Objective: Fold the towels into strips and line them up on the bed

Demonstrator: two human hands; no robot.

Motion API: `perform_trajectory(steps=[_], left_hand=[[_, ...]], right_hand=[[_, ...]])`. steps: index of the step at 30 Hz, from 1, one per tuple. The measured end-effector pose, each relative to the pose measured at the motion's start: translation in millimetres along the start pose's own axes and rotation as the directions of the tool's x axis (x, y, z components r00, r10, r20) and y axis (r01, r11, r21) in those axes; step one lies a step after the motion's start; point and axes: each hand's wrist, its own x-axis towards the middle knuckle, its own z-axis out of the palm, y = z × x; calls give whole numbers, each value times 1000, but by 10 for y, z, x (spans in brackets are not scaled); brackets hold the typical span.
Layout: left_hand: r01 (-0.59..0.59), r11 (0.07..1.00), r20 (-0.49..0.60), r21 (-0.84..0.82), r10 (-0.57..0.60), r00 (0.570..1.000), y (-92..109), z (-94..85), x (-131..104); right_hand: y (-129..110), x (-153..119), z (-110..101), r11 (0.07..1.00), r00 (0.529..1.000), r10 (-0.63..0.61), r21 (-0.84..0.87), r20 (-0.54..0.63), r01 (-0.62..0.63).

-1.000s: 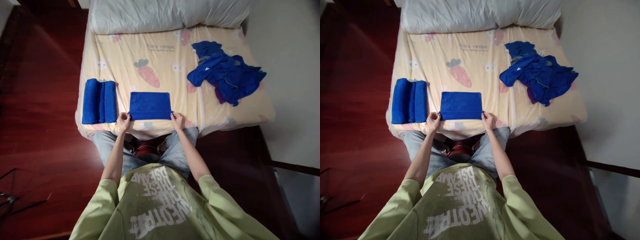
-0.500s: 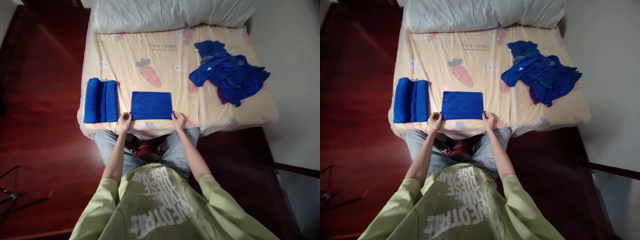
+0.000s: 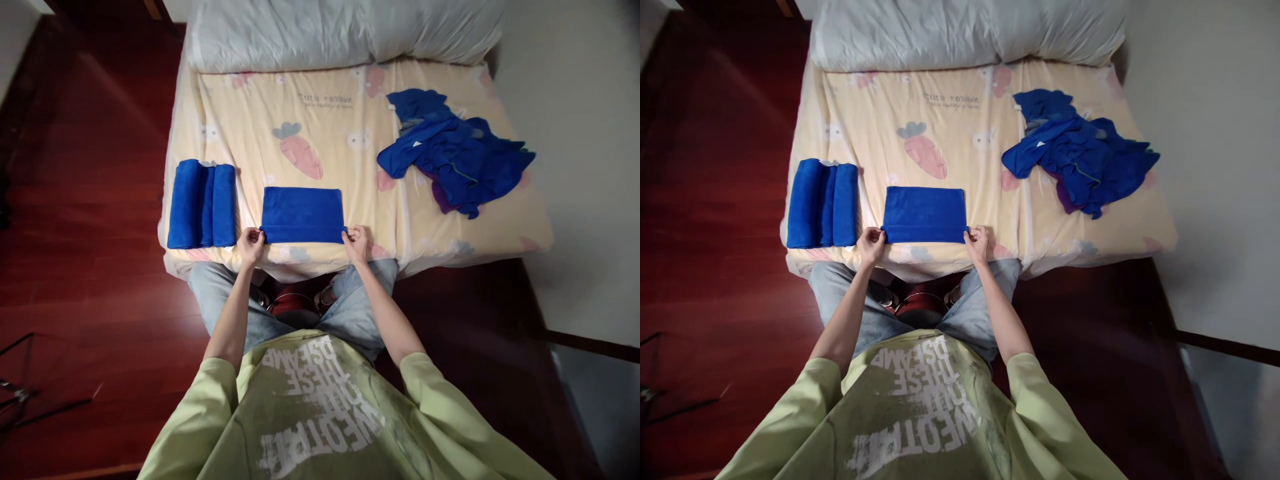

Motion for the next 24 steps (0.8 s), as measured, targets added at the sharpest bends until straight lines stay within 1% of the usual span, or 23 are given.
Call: perform_trajectory(steps=[2, 4, 6, 8, 11, 15, 17, 20, 22, 24], left_hand=[[-85, 996, -27, 25, 86, 996, 16, -10, -11], [-161, 987, -32, 23, 161, 986, 40, -26, -32], [-178, 984, 0, 21, 178, 984, 63, -42, -60], [-161, 986, 55, 45, 158, 986, 80, -52, -89], [-146, 986, 130, 78, 135, 982, 94, -53, -122], [-156, 981, 180, 117, 134, 975, 111, -66, -162], [-198, 970, 247, 139, 160, 956, 121, -91, -182], [-279, 947, 351, 160, 210, 913, 128, -125, -201], [-310, 934, 368, 178, 229, 901, 120, -125, -200], [-314, 931, 345, 186, 237, 908, 104, -106, -189]], right_hand=[[-39, -19, -40, 991, 997, -79, -110, 5, 79], [-92, -44, -74, 959, 981, -193, -207, 13, 192], [-145, -71, -95, 919, 952, -300, -248, 63, 307], [-189, -98, -105, 888, 924, -355, -258, 145, 382], [-234, -135, -126, 861, 901, -363, -284, 238, 422], [-280, -161, -203, 835, 871, -378, -291, 313, 467], [-299, -164, -247, 818, 849, -392, -289, 355, 498], [-313, -160, -289, 794, 819, -413, -284, 399, 538], [-315, -155, -295, 780, 806, -431, -282, 407, 559], [-316, -146, -284, 772, 803, -441, -286, 401, 567]])
